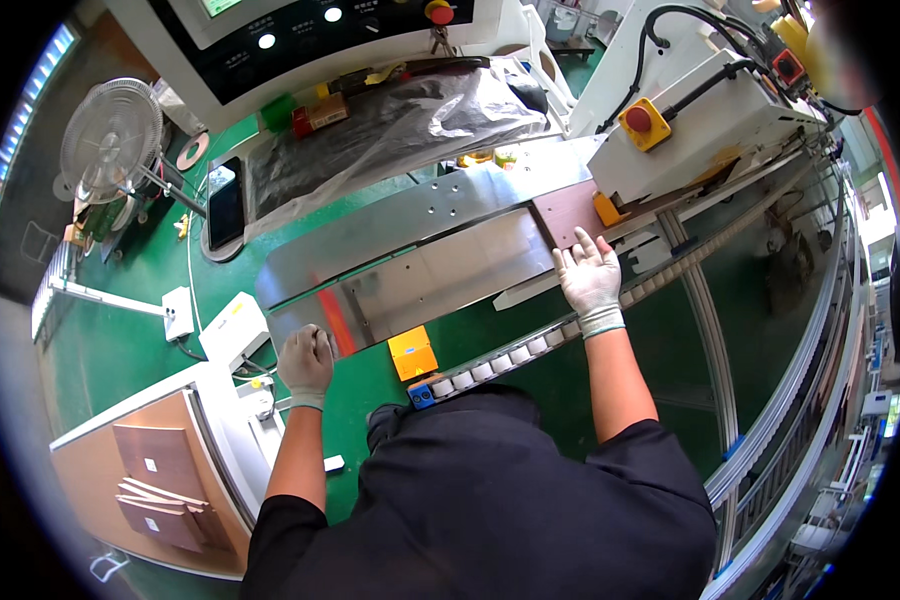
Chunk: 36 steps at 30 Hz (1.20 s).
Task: The person picks up wood panels one at a time from a stack, places them onto an industrial machine feeder, and slides them into the processing unit.
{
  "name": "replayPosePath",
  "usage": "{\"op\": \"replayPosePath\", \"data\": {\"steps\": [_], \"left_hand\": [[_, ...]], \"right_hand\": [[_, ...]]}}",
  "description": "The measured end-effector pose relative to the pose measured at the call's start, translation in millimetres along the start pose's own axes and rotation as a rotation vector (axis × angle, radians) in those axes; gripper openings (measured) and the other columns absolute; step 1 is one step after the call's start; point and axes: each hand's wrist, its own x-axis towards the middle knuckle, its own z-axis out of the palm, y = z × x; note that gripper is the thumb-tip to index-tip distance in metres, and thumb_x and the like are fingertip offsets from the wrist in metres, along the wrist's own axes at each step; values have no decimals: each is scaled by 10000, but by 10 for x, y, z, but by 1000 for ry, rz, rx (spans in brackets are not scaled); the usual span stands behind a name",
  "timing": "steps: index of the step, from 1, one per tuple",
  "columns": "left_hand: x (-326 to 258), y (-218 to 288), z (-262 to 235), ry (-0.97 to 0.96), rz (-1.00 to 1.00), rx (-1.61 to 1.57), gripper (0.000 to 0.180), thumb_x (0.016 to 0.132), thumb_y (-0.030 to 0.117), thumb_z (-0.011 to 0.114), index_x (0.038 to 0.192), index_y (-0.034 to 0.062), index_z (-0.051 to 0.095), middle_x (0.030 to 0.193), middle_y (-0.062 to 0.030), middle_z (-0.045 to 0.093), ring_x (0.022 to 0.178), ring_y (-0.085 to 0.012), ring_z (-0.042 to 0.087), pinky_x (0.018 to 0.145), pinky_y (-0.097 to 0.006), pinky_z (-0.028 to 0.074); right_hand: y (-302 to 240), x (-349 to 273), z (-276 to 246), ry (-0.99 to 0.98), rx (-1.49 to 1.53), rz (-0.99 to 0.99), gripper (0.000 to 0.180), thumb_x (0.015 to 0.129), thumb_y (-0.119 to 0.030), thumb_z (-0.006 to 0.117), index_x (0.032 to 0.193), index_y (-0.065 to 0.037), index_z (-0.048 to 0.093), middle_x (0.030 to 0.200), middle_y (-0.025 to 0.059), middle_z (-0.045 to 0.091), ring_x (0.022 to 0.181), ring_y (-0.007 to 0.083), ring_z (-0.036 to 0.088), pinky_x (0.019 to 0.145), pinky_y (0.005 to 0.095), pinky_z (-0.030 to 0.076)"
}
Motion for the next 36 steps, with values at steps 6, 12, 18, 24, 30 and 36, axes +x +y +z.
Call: {"op": "replayPosePath", "data": {"steps": [6,12,18,24,30,36], "left_hand": [[0,-29,-47,41,-30,-103,136,901,234,655,991,131,651,822,-86,646,773,-326,643,666,-450,506],[-306,-58,-535,-47,-149,-431,186,911,192,650,1029,62,710,988,-139,706,987,-341,664,890,-441,522],[-1248,-871,-1269,110,-650,-198,276,984,278,550,1053,59,704,1052,-155,694,1037,-350,642,934,-431,509],[-2693,-1989,-2115,941,-996,238,450,1013,371,565,1224,-27,574,1141,-169,619,1053,-319,604,978,-449,462],[-3462,-3026,-2762,1418,-1494,-275,499,923,442,676,886,-54,642,811,-103,595,769,-237,537,766,-434,462],[-3801,-3328,-2713,1366,-1681,-501,488,908,430,698,1114,-2,605,1054,-109,647,991,-219,612,806,-399,506]], "right_hand": [[1077,-25,140,109,-387,-123,368,994,-281,547,1260,-32,596,1178,47,647,1125,258,611,988,402,478],[2236,-667,763,-855,-1926,-726,241,892,-161,655,1099,-42,686,1027,149,699,920,346,670,835,435,534],[2625,-216,588,-724,-1608,-516,166,914,-132,609,790,-27,642,778,110,618,719,268,614,669,375,477],[2628,-298,662,-791,-1877,-771,254,957,-228,542,888,-7,647,882,174,658,845,358,631,767,444,488],[2632,-186,653,-730,-1998,-911,301,963,-292,522,851,-55,672,906,146,678,843,347,644,757,457,495],[2712,-73,603,-701,-2048,-934,342,976,-328,503,853,-56,670,901,134,669,862,346,633,774,455,489]]}}
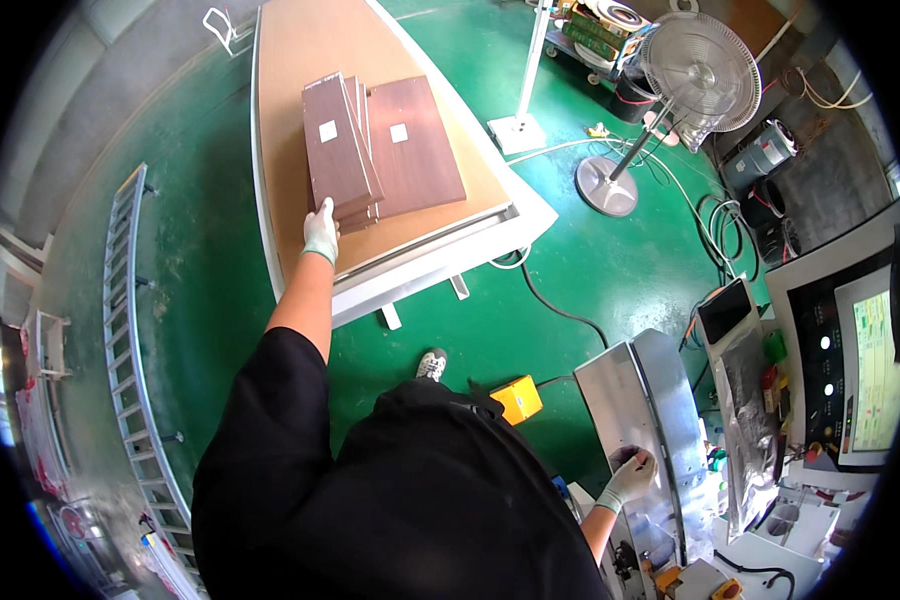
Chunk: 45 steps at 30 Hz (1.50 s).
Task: The person picks up wood panels one at a time from a stack, places them onto an industrial machine feeder, and slides them into the processing unit.
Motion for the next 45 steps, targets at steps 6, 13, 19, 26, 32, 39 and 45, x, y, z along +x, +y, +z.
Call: {"op": "replayPosePath", "data": {"steps": [6,13,19,26,32,39,45], "left_hand": [[-590,165,-284,-263,-183,-139,439,938,396,679,1237,102,549,1008,-41,626,929,-166,615,792,-357,523],[-1593,357,-583,-476,-538,-501,408,937,360,714,1187,73,567,991,-68,673,757,-161,661,579,-268,540],[-1727,344,-315,-606,-198,-209,353,941,342,722,1134,78,590,883,-21,639,651,-112,589,510,-214,438],[-2915,297,225,-943,-141,-153,360,955,359,696,1126,72,562,875,-14,626,658,-97,576,585,-230,458],[-3589,239,431,-1225,-169,25,443,921,438,715,1106,63,566,872,-9,617,669,-86,571,613,-237,474],[-3809,336,291,-1399,-182,218,439,985,314,642,1303,31,537,920,-11,621,694,-85,571,573,-230,449],[-3796,550,9,-1552,-194,507,450,951,353,677,1231,18,566,893,-22,634,676,-81,571,560,-230,456]], "right_hand": [[16,-65,-42,-12,-70,131,318,960,-306,512,933,-40,685,998,139,698,954,340,641,877,435,492],[24,-82,8,37,-109,240,377,953,-345,477,980,-31,684,1014,175,689,957,375,636,865,457,490],[-177,37,-2,41,49,306,303,907,-245,529,938,8,693,939,163,709,885,304,663,831,412,516],[-1285,-157,308,-619,521,-12,202,899,-15,597,1066,11,707,926,104,720,846,173,675,762,314,534],[-2741,-274,-16,-727,870,-186,318,878,-157,739,1147,-12,651,946,141,707,940,275,696,846,372,538],[-1757,-465,-204,-688,806,79,110,935,-79,618,983,-5,684,826,89,681,781,194,656,730,323,516],[-1800,-511,-342,-901,1354,355,456,1040,-205,531,1458,-32,475,1260,106,655,1107,188,632,980,333,495]]}}
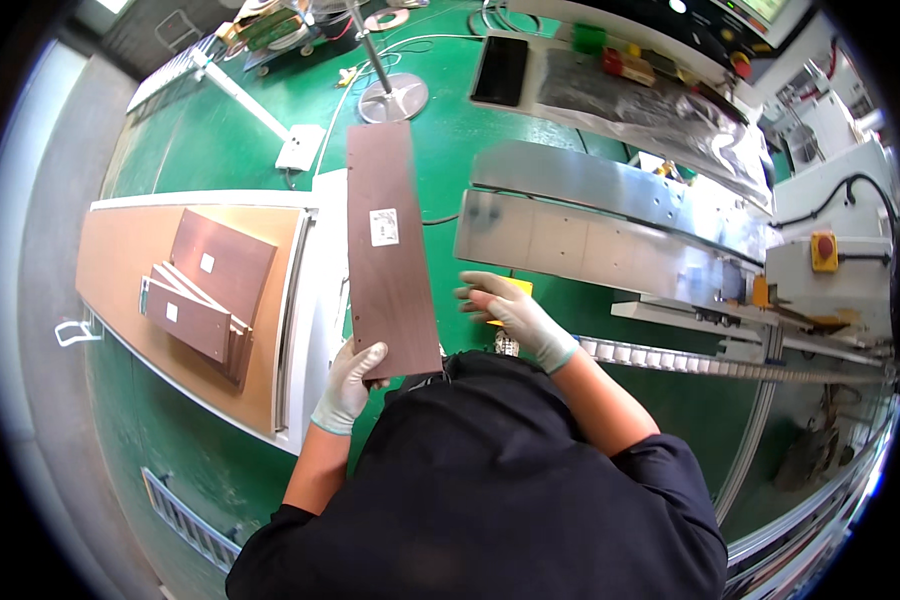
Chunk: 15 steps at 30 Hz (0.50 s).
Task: The person picks up wood panels one at a time from a stack, places them onto an industrial machine feeder, and slides them into the processing unit.
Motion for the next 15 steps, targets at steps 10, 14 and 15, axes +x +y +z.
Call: {"op": "replayPosePath", "data": {"steps": [10,14,15], "left_hand": [[633,-23,423,-417,-92,298,626,898,360,743,1322,-61,557,1077,-40,667,965,-104,595,854,-263,481],[963,-208,728,-361,-21,181,506,938,309,728,1265,-54,593,1107,-50,681,985,-113,619,891,-262,484],[1037,-282,798,-332,-18,150,544,945,333,721,1298,-53,569,1136,-59,674,997,-122,628,906,-278,493]], "right_hand": [[397,-59,-438,247,740,1,357,1013,-213,590,1339,-84,524,1235,40,652,1062,147,648,883,329,532],[553,-558,-782,384,806,-116,404,1004,-175,594,1376,-79,470,1266,63,634,1090,187,651,921,351,531],[582,-657,-810,461,843,-133,363,1007,-153,577,1350,-80,483,1243,67,643,1076,197,659,904,364,542]]}}
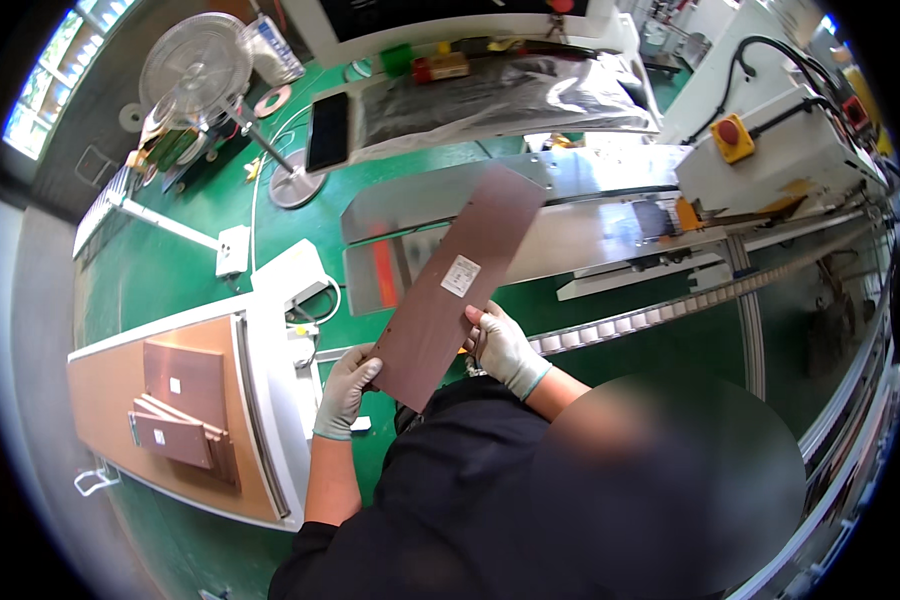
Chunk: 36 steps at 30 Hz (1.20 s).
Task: The person picks up wood panels one at a time from a stack, places them onto an industrial machine feeder, and slides them into the processing unit.
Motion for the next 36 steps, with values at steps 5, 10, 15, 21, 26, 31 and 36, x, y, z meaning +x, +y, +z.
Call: {"op": "replayPosePath", "data": {"steps": [5,10,15,21,26,31,36], "left_hand": [[388,-248,419,384,349,31,586,1012,334,620,1416,-53,445,1345,-121,561,1169,-189,583,1003,-316,477],[979,-269,230,490,415,8,493,1050,290,539,1393,-63,500,1343,-144,572,1212,-210,547,1073,-329,405],[1230,123,306,481,648,690,457,1006,223,560,1353,-72,524,1345,-245,574,1255,-372,548,1084,-408,405],[1167,91,376,306,691,1331,566,924,300,637,1388,0,515,1458,-190,502,1352,-396,454,1115,-474,354],[1140,-52,388,367,777,1650,586,885,335,605,1397,62,526,1478,-106,493,1379,-321,421,1098,-468,344],[1178,-51,409,345,760,1620,565,910,338,551,1404,66,507,1472,-121,488,1379,-345,411,1109,-476,326],[1171,-61,418,344,733,1627,556,926,352,524,1405,70,501,1469,-127,487,1373,-350,413,1108,-478,323]], "right_hand": [[-48,-193,-186,80,97,42,270,1011,-131,561,1266,-46,532,1217,107,648,1113,253,649,953,429,542],[-221,-56,-304,-4,-130,288,441,1034,-386,542,1317,-49,510,1323,144,600,1132,279,638,934,423,549],[-510,128,-357,-35,-308,312,574,1036,-475,505,1299,36,508,1245,192,654,1022,317,685,852,398,577],[-1002,228,-405,80,-232,165,613,1064,-428,410,1398,86,435,1399,239,558,1148,316,649,928,396,563],[-1239,145,-470,-26,97,265,811,1034,-465,436,1519,140,197,1561,313,319,1382,433,448,1040,469,499],[-1601,-96,-509,74,479,160,938,972,-425,539,1537,141,50,1628,333,68,1511,459,170,1197,566,253],[-1978,-239,-795,176,544,23,954,955,-372,571,1536,137,11,1612,352,87,1502,463,189,1198,559,256]]}}
